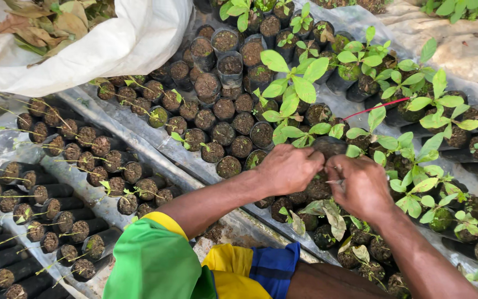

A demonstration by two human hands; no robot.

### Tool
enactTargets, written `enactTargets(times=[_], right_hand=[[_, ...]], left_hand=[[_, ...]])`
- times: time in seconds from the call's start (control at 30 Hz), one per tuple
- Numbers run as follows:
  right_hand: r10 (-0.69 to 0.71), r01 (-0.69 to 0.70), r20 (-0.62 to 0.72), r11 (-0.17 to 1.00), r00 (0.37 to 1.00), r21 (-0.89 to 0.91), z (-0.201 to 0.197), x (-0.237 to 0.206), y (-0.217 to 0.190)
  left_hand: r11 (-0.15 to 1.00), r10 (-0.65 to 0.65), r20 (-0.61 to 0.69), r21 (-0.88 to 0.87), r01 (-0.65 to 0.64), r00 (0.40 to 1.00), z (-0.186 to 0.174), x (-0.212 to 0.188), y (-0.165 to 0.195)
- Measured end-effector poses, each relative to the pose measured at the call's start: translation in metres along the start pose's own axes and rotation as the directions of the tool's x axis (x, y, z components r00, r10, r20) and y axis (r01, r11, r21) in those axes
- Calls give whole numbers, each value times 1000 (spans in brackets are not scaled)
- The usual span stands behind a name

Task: The person uses pruning shears to trim leaves and stems from small seedlings in black nursery bags. The person repeatedly picks up individual seedlings, trims foliage, and places them back in rows on a plastic-covered ground.

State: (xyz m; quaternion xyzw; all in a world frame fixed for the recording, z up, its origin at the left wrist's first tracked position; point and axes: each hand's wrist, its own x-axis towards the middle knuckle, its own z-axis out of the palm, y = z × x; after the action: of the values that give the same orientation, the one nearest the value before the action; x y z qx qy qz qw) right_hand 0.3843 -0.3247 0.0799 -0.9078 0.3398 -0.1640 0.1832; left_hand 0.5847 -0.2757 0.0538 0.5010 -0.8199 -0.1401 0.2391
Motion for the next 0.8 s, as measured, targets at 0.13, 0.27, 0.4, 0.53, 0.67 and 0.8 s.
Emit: enactTargets(times=[0.13, 0.27, 0.4, 0.53, 0.67, 0.8], right_hand=[[-148, 146, -55, 988, 987, -49, 4, 9, -4], [78, -78, -57, 997, 995, 13, -8, -6, 10], [334, -334, 7, 942, 942, 10, -40, -51, 41], [579, -571, 82, 815, 811, -98, -53, -80, 54], [425, -425, -59, 905, 903, 25, -74, -96, 48], [366, -370, -95, 929, 926, -20, -105, -117, 50]], left_hand=[[987, -122, 171, 129, 100, 978, 2, -6, -8], [888, -458, 215, 68, 454, 863, -14, -26, -30], [693, -707, -47, -241, 679, 706, -38, -51, -68], [642, -763, -260, -210, 737, 591, -52, -51, -109], [586, -803, -329, -284, 759, 497, -47, -41, -159], [580, -805, -327, -262, 771, 494, -13, -24, -202]])
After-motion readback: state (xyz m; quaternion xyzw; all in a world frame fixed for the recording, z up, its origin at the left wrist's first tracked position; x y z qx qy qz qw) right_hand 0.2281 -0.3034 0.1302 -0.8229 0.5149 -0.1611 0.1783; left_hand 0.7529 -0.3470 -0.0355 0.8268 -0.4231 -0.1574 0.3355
